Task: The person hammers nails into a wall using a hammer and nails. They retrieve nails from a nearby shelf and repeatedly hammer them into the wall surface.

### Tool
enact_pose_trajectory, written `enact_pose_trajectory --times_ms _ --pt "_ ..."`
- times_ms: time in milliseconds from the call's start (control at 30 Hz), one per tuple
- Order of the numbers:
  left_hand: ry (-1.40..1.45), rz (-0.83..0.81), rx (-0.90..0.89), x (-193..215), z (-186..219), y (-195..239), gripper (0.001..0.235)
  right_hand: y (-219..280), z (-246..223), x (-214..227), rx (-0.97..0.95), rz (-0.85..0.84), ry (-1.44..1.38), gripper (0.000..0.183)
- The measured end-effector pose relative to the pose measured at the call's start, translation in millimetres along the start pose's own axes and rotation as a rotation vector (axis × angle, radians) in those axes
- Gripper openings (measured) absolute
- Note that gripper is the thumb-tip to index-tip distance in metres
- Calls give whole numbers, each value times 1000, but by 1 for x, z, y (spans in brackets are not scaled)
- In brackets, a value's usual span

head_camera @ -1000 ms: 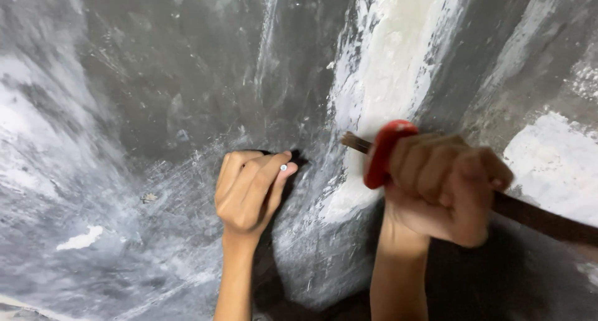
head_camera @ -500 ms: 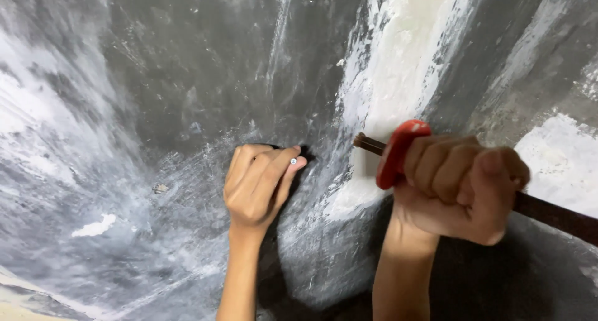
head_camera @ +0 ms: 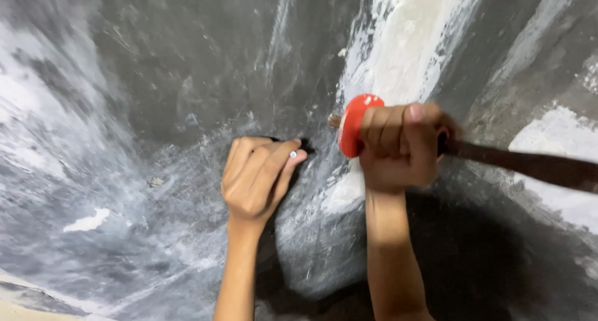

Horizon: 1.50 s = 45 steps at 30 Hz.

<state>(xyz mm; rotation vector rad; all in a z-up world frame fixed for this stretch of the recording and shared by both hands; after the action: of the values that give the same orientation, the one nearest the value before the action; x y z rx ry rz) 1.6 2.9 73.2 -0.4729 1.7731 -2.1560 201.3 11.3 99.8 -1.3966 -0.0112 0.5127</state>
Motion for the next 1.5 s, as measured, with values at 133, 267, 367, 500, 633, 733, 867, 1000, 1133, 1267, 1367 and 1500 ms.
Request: enact_pose_trajectory --times_ms 133,267,367,500,633,733,867,1000,1133,1267,1367,1500 --pt "18 5 -10 -1 1 -3 23 -10 -26 5 130 -115 142 23" --pt "10 11 -25 -1 1 -5 24 -9 -50 -5 119 -125 -24 31" --pt "-5 6 -18 -2 -1 -4 24 0 -10 10 13 71 -85 26" --pt "-5 3 -9 -2 2 -5 23 0 -3 20 25 73 -26 31" --pt "6 0 -13 -1 3 -7 24 0 -37 13 73 79 37 36" --pt "-5 -2 -10 -1 2 -6 24 4 -10 18 11 144 -50 29" --pt "0 -5 4 -2 1 -2 22 10 3 26 -16 121 -69 28" --pt "2 10 -24 -1 1 -6 23 -4 -30 22 129 -23 59 32" --pt "0 7 -17 -3 -1 -3 22 12 -6 23 41 52 14 35" --pt "5 -8 1 -2 2 -5 21 3 -19 24 104 -14 81 38" --pt "-1 2 -13 -1 2 -8 22 -7 -35 19 217 -66 143 37" --pt "-5 3 -25 -3 0 -6 22 6 15 22 37 88 -13 29"
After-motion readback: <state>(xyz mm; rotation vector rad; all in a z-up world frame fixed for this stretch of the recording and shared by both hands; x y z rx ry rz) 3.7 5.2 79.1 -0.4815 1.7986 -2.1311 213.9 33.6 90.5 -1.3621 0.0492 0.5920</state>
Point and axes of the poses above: each hand's wrist, its own y-axis away from the middle knuckle, its own x-axis out of the back of the hand, z = x × y, the point moved 8 cm from there along -y, towards the middle knuckle, and after that the axes turned 15 degrees about x, right-handed, at the moved point
